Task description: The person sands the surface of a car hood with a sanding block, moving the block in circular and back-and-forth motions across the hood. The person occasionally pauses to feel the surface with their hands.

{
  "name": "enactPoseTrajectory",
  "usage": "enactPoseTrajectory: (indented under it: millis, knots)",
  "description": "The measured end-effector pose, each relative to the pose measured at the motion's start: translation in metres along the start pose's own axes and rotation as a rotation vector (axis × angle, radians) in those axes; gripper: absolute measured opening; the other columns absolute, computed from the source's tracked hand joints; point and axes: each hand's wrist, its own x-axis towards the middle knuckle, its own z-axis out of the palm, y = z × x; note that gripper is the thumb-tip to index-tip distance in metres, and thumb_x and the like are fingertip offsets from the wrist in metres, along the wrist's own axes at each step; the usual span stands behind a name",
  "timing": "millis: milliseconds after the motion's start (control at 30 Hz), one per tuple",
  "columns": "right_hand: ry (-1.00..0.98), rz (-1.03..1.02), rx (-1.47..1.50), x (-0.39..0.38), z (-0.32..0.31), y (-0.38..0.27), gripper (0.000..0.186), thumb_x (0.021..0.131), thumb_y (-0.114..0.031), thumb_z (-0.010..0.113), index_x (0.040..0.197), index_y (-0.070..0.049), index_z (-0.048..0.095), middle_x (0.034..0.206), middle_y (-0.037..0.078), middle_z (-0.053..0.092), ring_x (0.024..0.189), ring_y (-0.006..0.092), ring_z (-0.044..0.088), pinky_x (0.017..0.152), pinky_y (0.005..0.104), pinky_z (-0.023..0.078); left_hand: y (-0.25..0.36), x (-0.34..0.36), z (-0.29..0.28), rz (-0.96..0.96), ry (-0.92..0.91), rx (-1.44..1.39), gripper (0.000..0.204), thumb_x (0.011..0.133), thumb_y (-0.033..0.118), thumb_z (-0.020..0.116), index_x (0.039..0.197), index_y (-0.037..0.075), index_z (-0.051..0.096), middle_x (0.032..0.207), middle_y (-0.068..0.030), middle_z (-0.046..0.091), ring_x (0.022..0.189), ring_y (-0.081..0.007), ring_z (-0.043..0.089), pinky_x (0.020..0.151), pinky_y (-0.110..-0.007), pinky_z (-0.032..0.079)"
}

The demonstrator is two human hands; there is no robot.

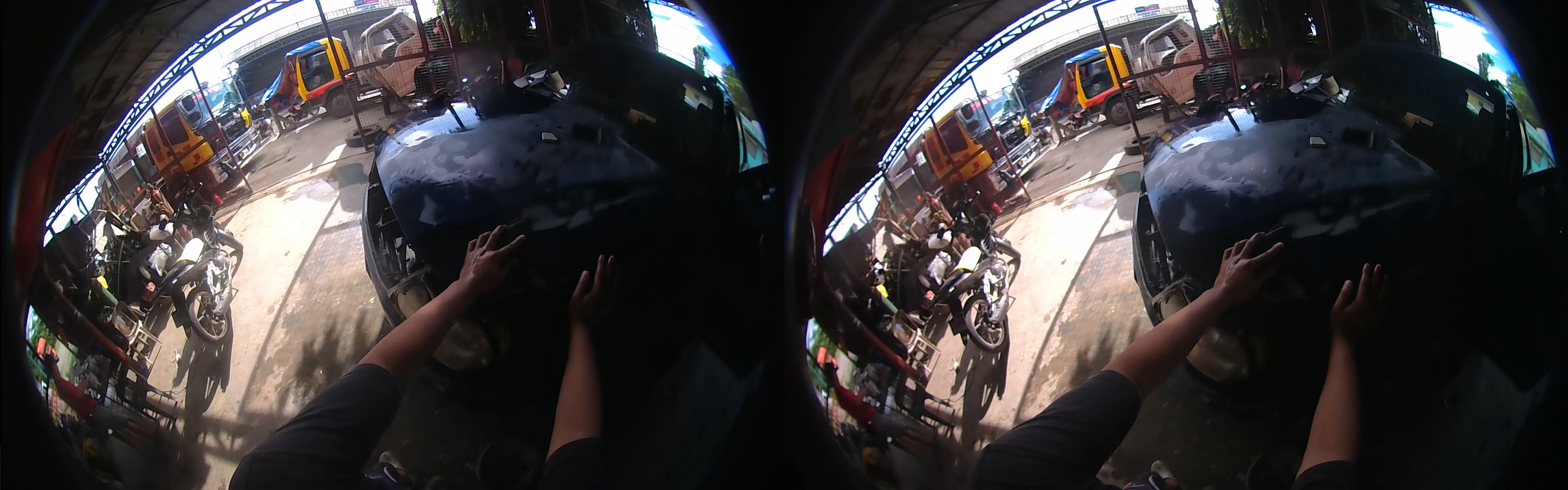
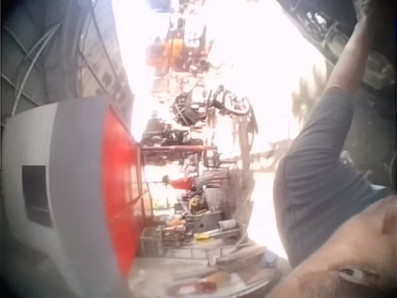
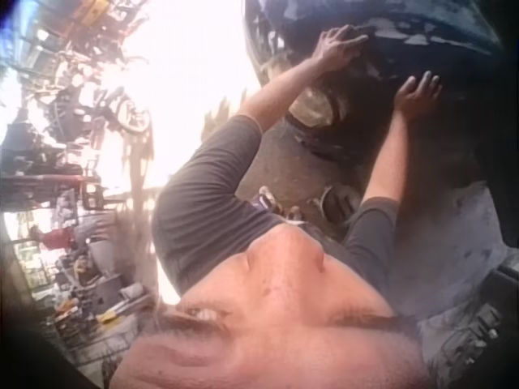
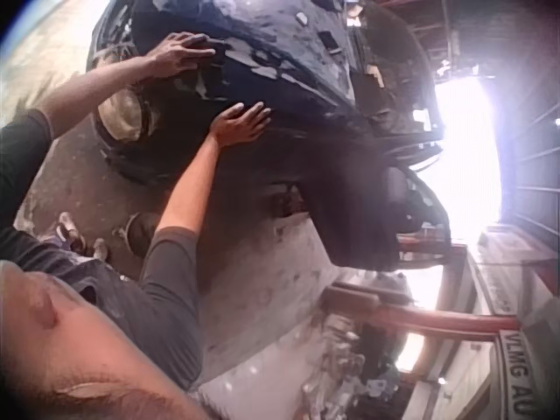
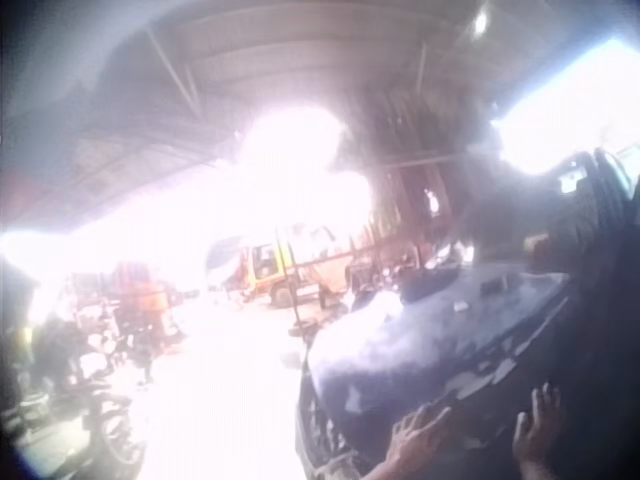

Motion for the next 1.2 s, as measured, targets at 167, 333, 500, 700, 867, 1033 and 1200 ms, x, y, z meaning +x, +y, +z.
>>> enactPoseTrajectory:
  millis: [167, 333, 500, 700, 867, 1033, 1200]
  knots:
    - [-0.006, 0.023, 0.048, 0.001, -0.002, -0.003, 0.052, 0.112, -0.035, 0.054, 0.16, -0.014, 0.058, 0.17, 0.015, 0.051, 0.157, 0.0403, 0.047, 0.126, 0.0582, 0.039, -0.004, -0.023, 0.001, 0.18, -0.228, 0.028, 0.064, 0.098, 0.028, 0.078, 0.158, 0.04, 0.061, 0.171, -0.0153, 0.045, 0.153, -0.0393, 0.046, 0.123, -0.052, 0.038]
    - [-0.023, 0.04, 0.017, 0.002, -0.004, -0.004, 0.053, 0.112, -0.036, 0.054, 0.16, -0.014, 0.058, 0.17, 0.014, 0.051, 0.157, 0.0394, 0.047, 0.126, 0.0572, 0.039, -0.011, -0.001, 0.011, 0.001, -0.079, 0.05, 0.065, 0.096, 0.029, 0.08, 0.158, 0.041, 0.062, 0.172, -0.015, 0.045, 0.153, -0.0379, 0.047, 0.123, -0.053, 0.038]
    - [0.021, 0.011, 0.001, 0.0, -0.005, -0.005, 0.052, 0.112, -0.035, 0.055, 0.16, -0.015, 0.057, 0.171, 0.012, 0.05, 0.158, 0.0375, 0.046, 0.127, 0.055, 0.038, -0.001, -0.015, 0.007, 0.159, -0.089, 0.024, 0.065, 0.096, 0.031, 0.079, 0.158, 0.04, 0.061, 0.171, -0.0155, 0.045, 0.152, -0.0382, 0.047, 0.124, -0.053, 0.037]
    - [-0.02, 0.081, 0.07, 0.001, 0.001, -0.005, 0.053, 0.113, -0.035, 0.054, 0.162, -0.014, 0.056, 0.171, 0.013, 0.05, 0.158, 0.0384, 0.046, 0.128, 0.0563, 0.037, -0.003, 0.002, 0.01, 0.103, -0.132, -0.028, 0.062, 0.097, 0.033, 0.078, 0.157, 0.039, 0.063, 0.17, -0.0152, 0.047, 0.152, -0.037, 0.047, 0.125, -0.053, 0.036]
    - [0.027, 0.038, 0.069, -0.001, 0.005, 0.0, 0.052, 0.112, -0.033, 0.056, 0.16, -0.014, 0.057, 0.17, 0.013, 0.051, 0.157, 0.0391, 0.047, 0.127, 0.0559, 0.038, 0.0, -0.02, 0.012, 0.149, -0.121, 0.026, 0.064, 0.096, 0.033, 0.08, 0.157, 0.039, 0.063, 0.171, -0.0142, 0.045, 0.154, -0.0376, 0.045, 0.125, -0.053, 0.035]
    - [0.033, 0.032, 0.059, 0.002, -0.001, -0.002, 0.05, 0.112, -0.033, 0.055, 0.158, -0.015, 0.06, 0.169, 0.012, 0.053, 0.155, 0.0397, 0.049, 0.127, 0.0567, 0.038, 0.001, -0.022, 0.0, 0.205, -0.175, -0.026, 0.06, 0.1, 0.034, 0.076, 0.158, 0.04, 0.061, 0.173, -0.0138, 0.043, 0.154, -0.0386, 0.045, 0.126, -0.054, 0.035]
    - [-0.057, 0.064, -0.019, 0.008, -0.019, -0.012, 0.05, 0.111, -0.035, 0.055, 0.157, -0.017, 0.061, 0.169, 0.01, 0.054, 0.156, 0.0378, 0.049, 0.128, 0.0579, 0.037, 0.009, 0.016, 0.007, 0.021, -0.083, -0.081, 0.057, 0.102, 0.037, 0.073, 0.158, 0.039, 0.062, 0.172, -0.0158, 0.044, 0.153, -0.0409, 0.045, 0.125, -0.052, 0.035]
